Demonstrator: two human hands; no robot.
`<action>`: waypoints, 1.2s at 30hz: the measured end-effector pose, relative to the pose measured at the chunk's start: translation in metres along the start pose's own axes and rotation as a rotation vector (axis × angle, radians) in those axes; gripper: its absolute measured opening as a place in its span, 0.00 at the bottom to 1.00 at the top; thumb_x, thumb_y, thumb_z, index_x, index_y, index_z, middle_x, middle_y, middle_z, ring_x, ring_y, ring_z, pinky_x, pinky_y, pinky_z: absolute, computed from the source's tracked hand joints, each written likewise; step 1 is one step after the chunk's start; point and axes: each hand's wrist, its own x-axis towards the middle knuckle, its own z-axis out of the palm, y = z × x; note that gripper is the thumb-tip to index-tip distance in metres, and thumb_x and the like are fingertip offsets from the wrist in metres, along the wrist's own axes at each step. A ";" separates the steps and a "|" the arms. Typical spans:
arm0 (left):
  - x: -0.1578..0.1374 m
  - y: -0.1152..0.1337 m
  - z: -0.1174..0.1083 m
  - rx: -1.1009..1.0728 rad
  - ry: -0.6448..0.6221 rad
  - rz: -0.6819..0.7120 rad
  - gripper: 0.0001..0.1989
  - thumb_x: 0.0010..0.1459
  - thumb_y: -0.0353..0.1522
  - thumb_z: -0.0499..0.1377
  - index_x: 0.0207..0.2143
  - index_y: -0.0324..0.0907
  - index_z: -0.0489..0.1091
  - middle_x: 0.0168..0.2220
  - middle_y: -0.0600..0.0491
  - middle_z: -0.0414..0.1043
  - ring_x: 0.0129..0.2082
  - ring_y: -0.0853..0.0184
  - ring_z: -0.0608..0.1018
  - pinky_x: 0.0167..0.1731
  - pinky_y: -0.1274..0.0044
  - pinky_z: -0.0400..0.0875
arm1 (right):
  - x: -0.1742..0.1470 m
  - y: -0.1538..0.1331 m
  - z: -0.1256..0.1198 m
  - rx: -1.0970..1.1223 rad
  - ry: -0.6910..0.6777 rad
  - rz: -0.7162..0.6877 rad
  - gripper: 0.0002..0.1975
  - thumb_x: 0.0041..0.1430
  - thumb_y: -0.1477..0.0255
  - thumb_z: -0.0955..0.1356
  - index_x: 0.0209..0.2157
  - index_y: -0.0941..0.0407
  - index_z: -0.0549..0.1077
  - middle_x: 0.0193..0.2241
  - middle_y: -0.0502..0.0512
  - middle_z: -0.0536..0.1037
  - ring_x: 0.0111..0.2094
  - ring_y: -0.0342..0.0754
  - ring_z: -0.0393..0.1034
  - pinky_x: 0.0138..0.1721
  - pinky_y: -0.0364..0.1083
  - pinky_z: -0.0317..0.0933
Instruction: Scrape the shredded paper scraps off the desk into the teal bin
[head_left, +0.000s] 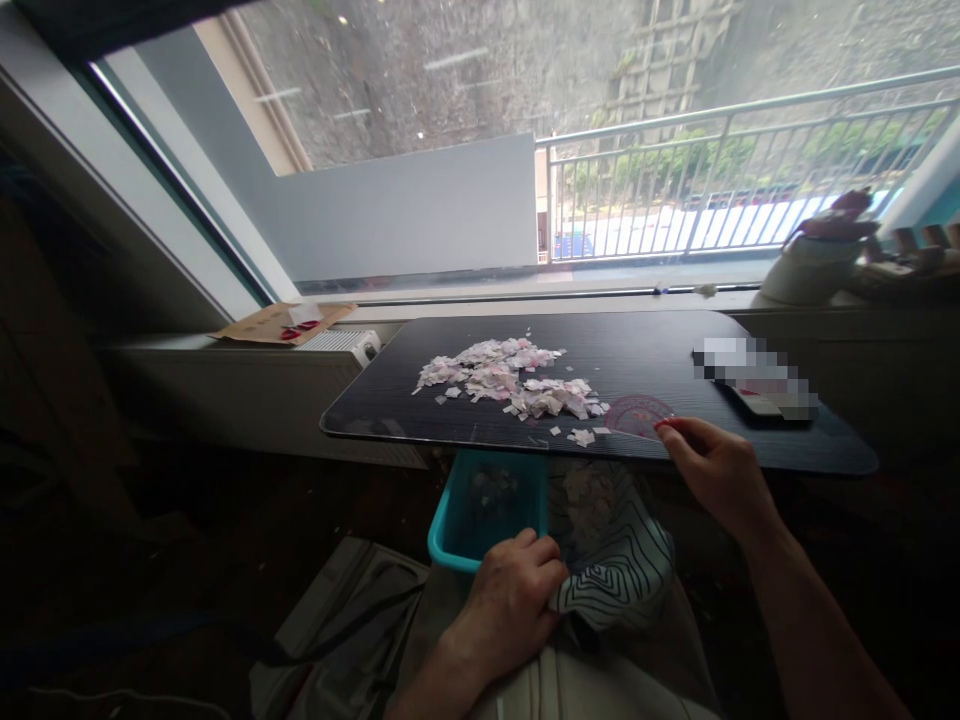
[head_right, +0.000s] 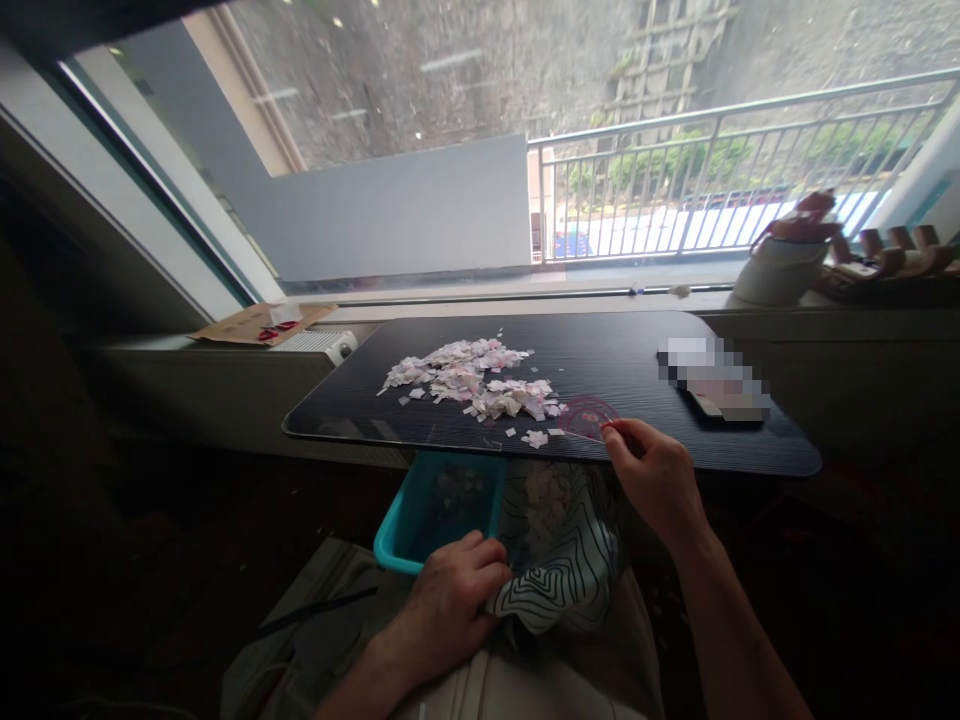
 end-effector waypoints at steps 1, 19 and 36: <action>0.000 0.000 0.000 -0.001 -0.001 0.001 0.04 0.52 0.27 0.60 0.30 0.41 0.67 0.35 0.54 0.69 0.35 0.64 0.67 0.31 0.75 0.61 | 0.000 0.000 0.000 0.005 -0.004 -0.004 0.17 0.52 0.59 0.66 0.32 0.56 0.79 0.25 0.53 0.80 0.29 0.50 0.73 0.30 0.45 0.62; 0.000 -0.001 0.001 -0.028 0.003 -0.003 0.04 0.52 0.26 0.61 0.31 0.41 0.68 0.35 0.54 0.68 0.36 0.64 0.67 0.32 0.74 0.61 | -0.007 0.000 0.003 0.117 -0.074 0.020 0.16 0.52 0.59 0.66 0.32 0.56 0.78 0.28 0.54 0.80 0.31 0.50 0.74 0.33 0.46 0.64; -0.007 -0.002 -0.003 -0.079 0.073 0.043 0.05 0.52 0.25 0.56 0.32 0.41 0.68 0.37 0.52 0.68 0.36 0.63 0.67 0.32 0.74 0.62 | -0.015 0.001 -0.006 -0.087 0.060 -0.150 0.13 0.55 0.63 0.65 0.32 0.55 0.78 0.28 0.53 0.80 0.28 0.48 0.73 0.30 0.45 0.63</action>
